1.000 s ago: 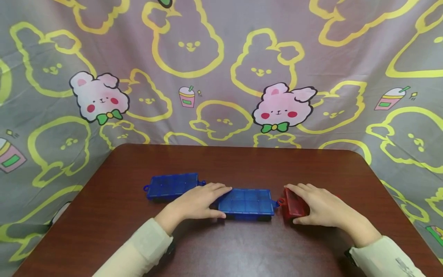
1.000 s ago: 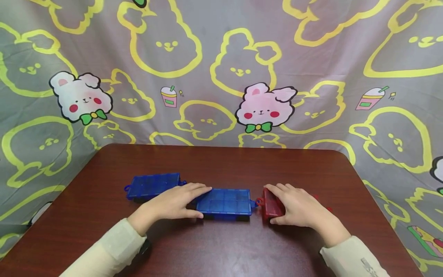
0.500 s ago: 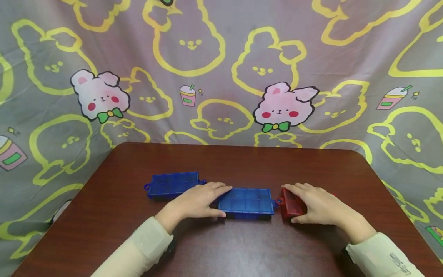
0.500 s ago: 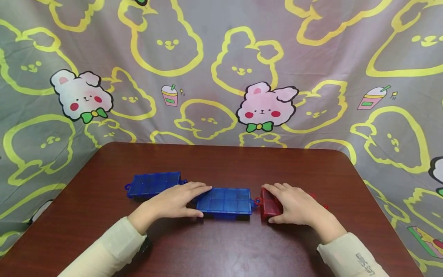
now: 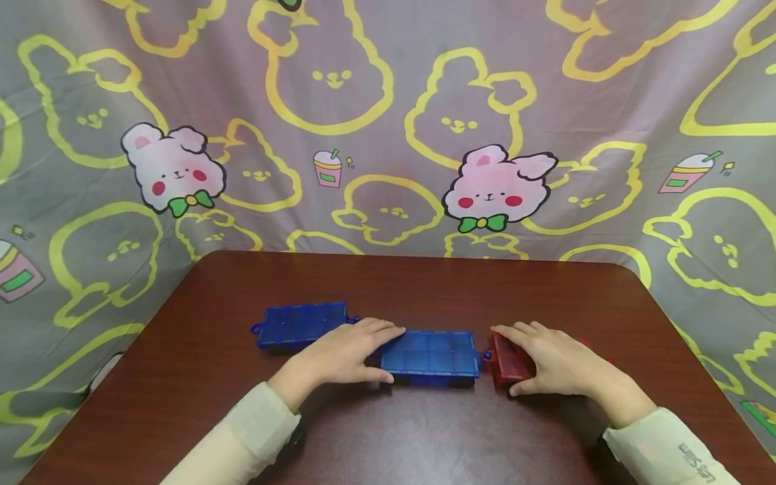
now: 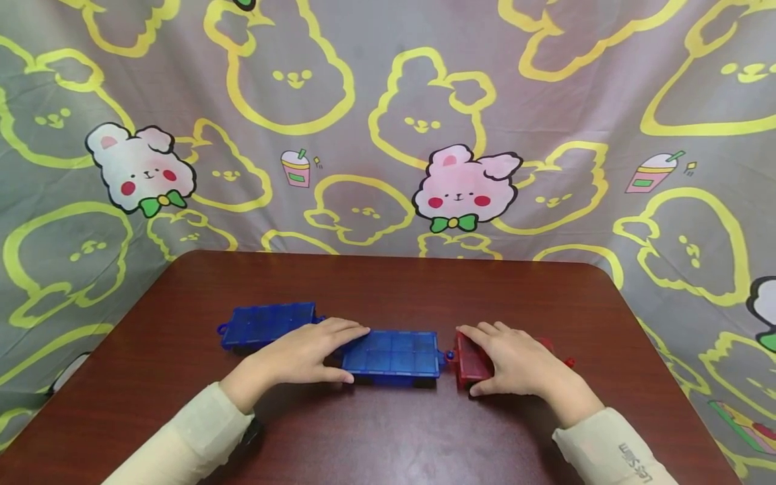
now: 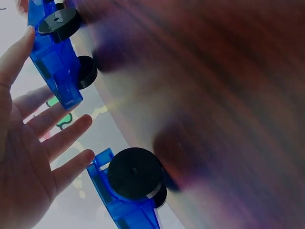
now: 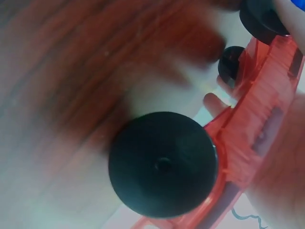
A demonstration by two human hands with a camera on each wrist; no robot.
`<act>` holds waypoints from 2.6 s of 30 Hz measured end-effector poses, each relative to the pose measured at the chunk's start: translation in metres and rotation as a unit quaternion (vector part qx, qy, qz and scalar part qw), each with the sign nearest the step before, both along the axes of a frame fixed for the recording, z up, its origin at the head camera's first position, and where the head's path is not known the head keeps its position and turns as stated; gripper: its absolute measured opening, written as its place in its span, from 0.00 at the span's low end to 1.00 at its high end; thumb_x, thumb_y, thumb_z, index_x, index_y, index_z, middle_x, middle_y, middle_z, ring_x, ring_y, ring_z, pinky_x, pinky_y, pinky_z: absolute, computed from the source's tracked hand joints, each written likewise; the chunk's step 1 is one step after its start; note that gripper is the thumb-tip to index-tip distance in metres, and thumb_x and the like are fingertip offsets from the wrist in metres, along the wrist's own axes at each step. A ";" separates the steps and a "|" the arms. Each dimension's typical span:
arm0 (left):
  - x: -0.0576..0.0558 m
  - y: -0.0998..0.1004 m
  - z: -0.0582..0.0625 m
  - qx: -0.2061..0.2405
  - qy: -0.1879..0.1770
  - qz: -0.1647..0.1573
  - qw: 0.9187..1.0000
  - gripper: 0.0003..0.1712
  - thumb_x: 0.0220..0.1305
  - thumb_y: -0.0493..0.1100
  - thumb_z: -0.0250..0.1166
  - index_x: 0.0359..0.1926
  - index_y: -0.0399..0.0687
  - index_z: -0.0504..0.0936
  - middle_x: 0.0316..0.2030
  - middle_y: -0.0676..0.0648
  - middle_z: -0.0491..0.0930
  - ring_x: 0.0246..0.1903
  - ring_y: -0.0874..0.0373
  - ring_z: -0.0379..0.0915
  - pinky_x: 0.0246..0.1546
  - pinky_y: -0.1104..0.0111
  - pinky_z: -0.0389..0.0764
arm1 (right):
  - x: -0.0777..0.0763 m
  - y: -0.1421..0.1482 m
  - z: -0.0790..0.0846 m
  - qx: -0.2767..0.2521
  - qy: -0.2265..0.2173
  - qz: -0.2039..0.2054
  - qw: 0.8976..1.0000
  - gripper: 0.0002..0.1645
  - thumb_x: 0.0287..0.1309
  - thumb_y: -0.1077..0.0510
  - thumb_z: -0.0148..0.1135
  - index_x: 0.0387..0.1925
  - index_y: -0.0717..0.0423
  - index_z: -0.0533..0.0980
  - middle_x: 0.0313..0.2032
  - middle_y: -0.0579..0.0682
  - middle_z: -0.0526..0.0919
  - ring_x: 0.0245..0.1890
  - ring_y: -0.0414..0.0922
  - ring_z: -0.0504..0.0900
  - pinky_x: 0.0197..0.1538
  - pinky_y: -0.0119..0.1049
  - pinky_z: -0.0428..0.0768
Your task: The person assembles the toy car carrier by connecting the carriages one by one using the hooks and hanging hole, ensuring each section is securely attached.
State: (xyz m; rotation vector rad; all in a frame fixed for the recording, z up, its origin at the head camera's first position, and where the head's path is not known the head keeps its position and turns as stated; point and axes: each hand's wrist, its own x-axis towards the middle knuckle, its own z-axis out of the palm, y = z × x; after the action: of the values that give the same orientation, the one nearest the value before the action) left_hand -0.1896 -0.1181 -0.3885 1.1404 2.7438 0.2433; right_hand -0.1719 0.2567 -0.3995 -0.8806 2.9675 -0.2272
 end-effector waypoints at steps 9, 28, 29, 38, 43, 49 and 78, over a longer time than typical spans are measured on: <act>0.004 -0.015 0.010 0.032 0.006 0.008 0.999 0.47 0.62 0.68 0.63 0.75 0.53 0.62 0.72 0.48 0.66 0.72 0.49 0.59 0.62 0.42 0.72 | 0.001 -0.010 0.010 -0.035 -0.020 0.001 0.999 0.64 0.34 0.24 0.74 0.73 0.44 0.64 0.62 0.51 0.75 0.60 0.56 0.74 0.52 0.58 0.80; -0.001 -0.077 0.023 0.045 0.043 0.100 0.993 0.45 0.61 0.60 0.68 0.74 0.49 0.63 0.71 0.41 0.66 0.71 0.42 0.60 0.63 0.43 0.70 | -0.020 -0.082 0.022 -0.066 -0.065 0.044 0.995 0.62 0.39 0.30 0.75 0.75 0.39 0.60 0.68 0.51 0.71 0.66 0.55 0.70 0.62 0.61 0.74; -0.003 -0.079 0.024 0.046 0.040 0.105 0.993 0.46 0.61 0.60 0.69 0.74 0.49 0.63 0.71 0.41 0.66 0.71 0.42 0.60 0.63 0.42 0.71 | -0.020 -0.086 0.021 -0.067 -0.068 0.047 0.994 0.62 0.39 0.29 0.75 0.75 0.39 0.60 0.68 0.51 0.71 0.66 0.55 0.70 0.62 0.61 0.74; -0.019 -0.088 0.015 0.047 0.007 0.136 0.990 0.49 0.59 0.60 0.71 0.75 0.51 0.61 0.72 0.40 0.64 0.71 0.41 0.59 0.63 0.41 0.70 | -0.023 -0.117 0.018 -0.067 -0.085 0.086 0.990 0.62 0.40 0.30 0.76 0.75 0.39 0.59 0.68 0.49 0.71 0.66 0.52 0.69 0.63 0.56 0.74; -0.026 -0.087 0.009 0.047 -0.018 0.142 0.989 0.51 0.57 0.59 0.72 0.76 0.51 0.60 0.73 0.40 0.62 0.73 0.40 0.57 0.65 0.41 0.68 | -0.024 -0.129 0.015 -0.056 -0.093 0.101 0.989 0.63 0.40 0.29 0.76 0.75 0.41 0.59 0.68 0.48 0.70 0.65 0.50 0.69 0.62 0.53 0.75; -0.033 -0.083 0.005 0.029 -0.018 0.140 0.990 0.53 0.55 0.61 0.73 0.76 0.51 0.60 0.72 0.40 0.64 0.72 0.41 0.58 0.65 0.41 0.67 | -0.024 -0.138 0.008 -0.040 -0.090 0.111 0.989 0.63 0.41 0.29 0.75 0.75 0.43 0.59 0.66 0.47 0.71 0.62 0.48 0.70 0.61 0.50 0.76; -0.034 -0.077 0.004 -0.008 -0.017 0.134 0.991 0.52 0.50 0.61 0.76 0.73 0.52 0.64 0.66 0.41 0.72 0.62 0.45 0.71 0.59 0.45 0.75 | -0.026 -0.142 0.005 -0.050 -0.103 0.112 0.987 0.55 0.50 0.39 0.74 0.75 0.45 0.60 0.64 0.52 0.74 0.62 0.49 0.73 0.70 0.58 0.66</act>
State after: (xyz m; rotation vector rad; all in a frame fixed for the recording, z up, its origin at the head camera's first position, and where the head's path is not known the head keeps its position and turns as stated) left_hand -0.2238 -0.1950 -0.3843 0.7535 2.8568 0.2708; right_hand -0.1977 0.1147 -0.3946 -1.1180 2.6619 -0.4306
